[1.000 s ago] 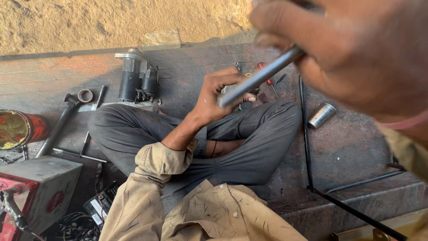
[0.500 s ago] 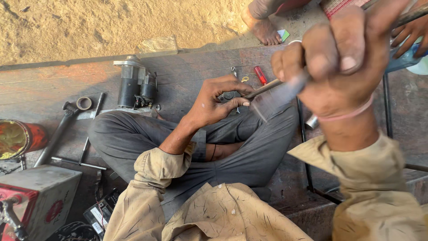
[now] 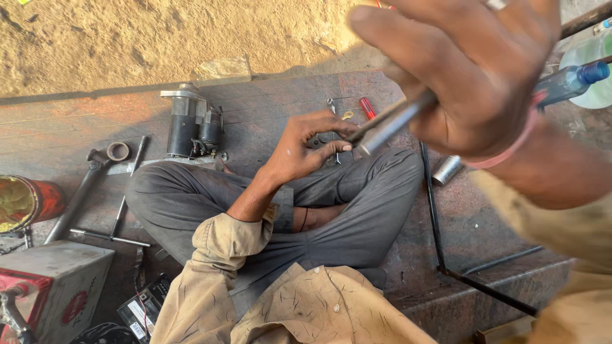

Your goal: The person sits on the ground repairing a starter motor. They hold the motor in their lap, use a wrench and screwdriver on its parts, tap components with a long metal rod and hammer, and handle small internal parts while working on the assembly.

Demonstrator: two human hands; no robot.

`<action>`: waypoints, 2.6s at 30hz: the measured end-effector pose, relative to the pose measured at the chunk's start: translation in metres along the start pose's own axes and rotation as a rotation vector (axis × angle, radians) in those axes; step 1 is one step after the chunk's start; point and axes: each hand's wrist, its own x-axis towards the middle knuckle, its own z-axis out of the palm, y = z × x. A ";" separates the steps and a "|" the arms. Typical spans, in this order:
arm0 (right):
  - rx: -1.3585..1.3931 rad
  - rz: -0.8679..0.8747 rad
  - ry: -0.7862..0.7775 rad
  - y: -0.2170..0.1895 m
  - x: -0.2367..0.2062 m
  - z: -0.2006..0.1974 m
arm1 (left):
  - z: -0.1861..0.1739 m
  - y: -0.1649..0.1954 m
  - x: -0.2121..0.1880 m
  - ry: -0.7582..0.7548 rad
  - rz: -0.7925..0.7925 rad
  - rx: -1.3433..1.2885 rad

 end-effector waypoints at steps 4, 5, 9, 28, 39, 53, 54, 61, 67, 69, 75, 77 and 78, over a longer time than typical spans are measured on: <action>0.313 0.364 0.568 -0.043 -0.003 0.039 | 0.000 0.002 0.002 -0.006 -0.007 -0.020; 0.515 0.467 0.722 -0.052 -0.006 0.049 | -0.001 0.002 0.002 -0.004 -0.017 -0.020; 1.456 0.676 0.840 -0.049 -0.036 0.056 | -0.003 0.002 0.001 -0.009 -0.027 -0.005; 0.045 0.258 -0.534 -0.020 0.028 -0.045 | 0.008 -0.006 -0.002 -0.085 -0.045 -0.076; 0.259 0.004 0.037 -0.040 0.002 -0.014 | 0.007 -0.007 -0.001 -0.086 -0.081 -0.015; 2.140 0.620 0.586 -0.019 -0.099 0.035 | 0.017 -0.019 -0.003 -0.123 -0.003 -0.102; 2.287 0.584 0.479 -0.007 -0.099 0.034 | 0.017 -0.018 -0.002 -0.126 0.017 -0.095; 1.730 0.644 -0.639 0.038 -0.024 -0.010 | 0.015 -0.012 -0.003 -0.158 0.009 -0.085; 0.403 0.177 -0.608 0.009 0.028 -0.036 | 0.020 -0.019 -0.005 -0.074 0.000 -0.085; 0.236 0.080 -0.429 -0.002 0.023 -0.032 | 0.024 -0.022 -0.006 0.018 0.041 -0.038; 0.306 0.202 0.313 -0.030 -0.008 0.005 | 0.036 -0.018 -0.008 0.125 -0.091 0.004; 0.571 0.375 0.613 -0.044 -0.019 0.031 | 0.038 -0.016 -0.008 0.140 -0.103 -0.009; 0.731 0.459 0.739 -0.052 -0.026 0.042 | 0.038 -0.015 -0.006 0.150 -0.106 -0.021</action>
